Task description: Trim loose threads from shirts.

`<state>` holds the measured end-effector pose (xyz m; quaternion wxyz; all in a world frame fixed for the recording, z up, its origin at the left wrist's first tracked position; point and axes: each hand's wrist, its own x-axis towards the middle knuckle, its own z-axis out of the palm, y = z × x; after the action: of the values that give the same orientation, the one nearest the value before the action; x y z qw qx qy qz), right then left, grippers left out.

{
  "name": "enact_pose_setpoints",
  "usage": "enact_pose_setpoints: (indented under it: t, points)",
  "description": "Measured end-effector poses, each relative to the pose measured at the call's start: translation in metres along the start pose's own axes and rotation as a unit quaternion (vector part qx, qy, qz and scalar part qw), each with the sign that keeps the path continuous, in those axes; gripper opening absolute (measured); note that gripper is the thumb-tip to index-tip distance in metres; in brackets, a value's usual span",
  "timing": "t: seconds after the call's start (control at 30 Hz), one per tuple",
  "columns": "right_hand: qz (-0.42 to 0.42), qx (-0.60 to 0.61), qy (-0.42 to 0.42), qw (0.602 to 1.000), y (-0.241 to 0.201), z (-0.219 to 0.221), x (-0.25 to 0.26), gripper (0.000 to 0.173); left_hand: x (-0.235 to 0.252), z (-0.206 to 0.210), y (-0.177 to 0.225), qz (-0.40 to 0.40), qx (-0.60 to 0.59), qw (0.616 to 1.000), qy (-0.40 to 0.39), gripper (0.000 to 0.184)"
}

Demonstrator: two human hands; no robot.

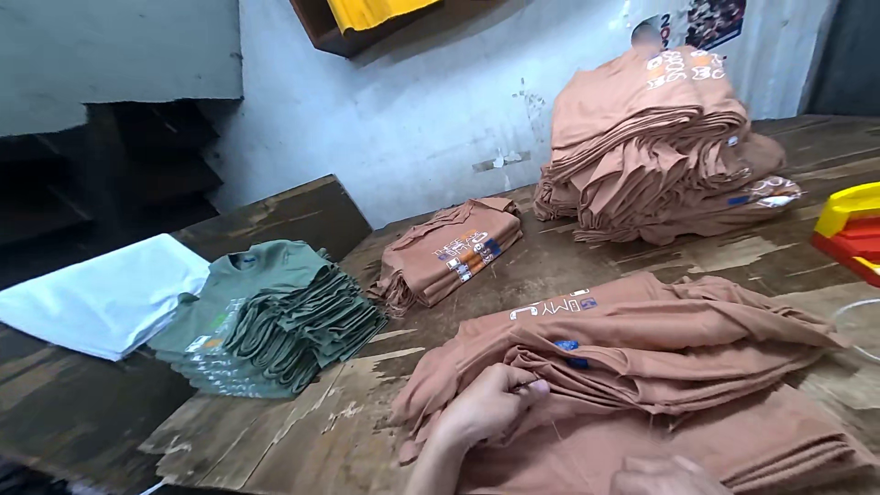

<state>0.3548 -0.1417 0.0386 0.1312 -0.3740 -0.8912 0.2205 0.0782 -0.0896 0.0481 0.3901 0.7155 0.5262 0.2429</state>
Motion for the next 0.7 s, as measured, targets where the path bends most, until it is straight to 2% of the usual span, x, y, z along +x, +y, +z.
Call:
enact_pose_setpoints:
  t: [0.07,0.13,0.2,0.23,0.3,0.37,0.47,0.53,0.6,0.67,0.7]
  points:
    - [0.071,-0.017,0.003,0.997,-0.013,-0.001,-0.002,0.035,0.0,0.002,-0.002,0.001,-0.01,1.0,0.0,0.036]
    - [0.154,-0.038,0.089,0.983,-0.034,0.006,0.003,0.052,0.0,0.005,-0.004,0.004,-0.007,1.0,0.01,0.036]
    - [0.186,-0.096,0.191,0.959,-0.049,0.022,0.017,0.06,0.002,0.009,-0.007,0.014,-0.004,1.0,0.023,0.038]
    - [0.184,-0.118,0.224,0.95,-0.051,0.032,0.026,0.059,0.002,0.01,-0.008,0.019,-0.002,0.999,0.026,0.039]
    - [0.157,-0.113,0.252,0.948,-0.049,0.051,0.042,0.039,0.002,0.013,-0.01,0.033,0.0,0.999,0.042,0.035]
    - [0.115,-0.071,0.282,0.95,-0.047,0.066,0.043,0.022,-0.006,0.019,-0.015,0.077,-0.004,0.992,0.097,0.016]
    - [0.051,-0.024,0.332,0.942,-0.043,0.067,0.028,0.019,-0.026,0.026,-0.028,0.195,0.066,0.952,0.228,0.038]
    - [0.039,-0.002,0.337,0.941,-0.042,0.063,0.016,0.018,-0.034,0.033,-0.038,0.263,0.151,0.903,0.305,0.027]
    - [0.042,0.01,0.333,0.942,-0.041,0.059,0.009,0.018,-0.034,0.04,-0.042,0.311,0.227,0.863,0.327,0.019]
    - [0.06,-0.007,0.287,0.956,-0.042,0.055,0.003,0.02,-0.03,0.048,-0.04,0.339,0.277,0.832,0.342,0.017]
    - [0.077,-0.02,0.238,0.968,-0.042,0.051,0.0,0.022,-0.027,0.05,-0.039,0.338,0.291,0.826,0.345,0.015]
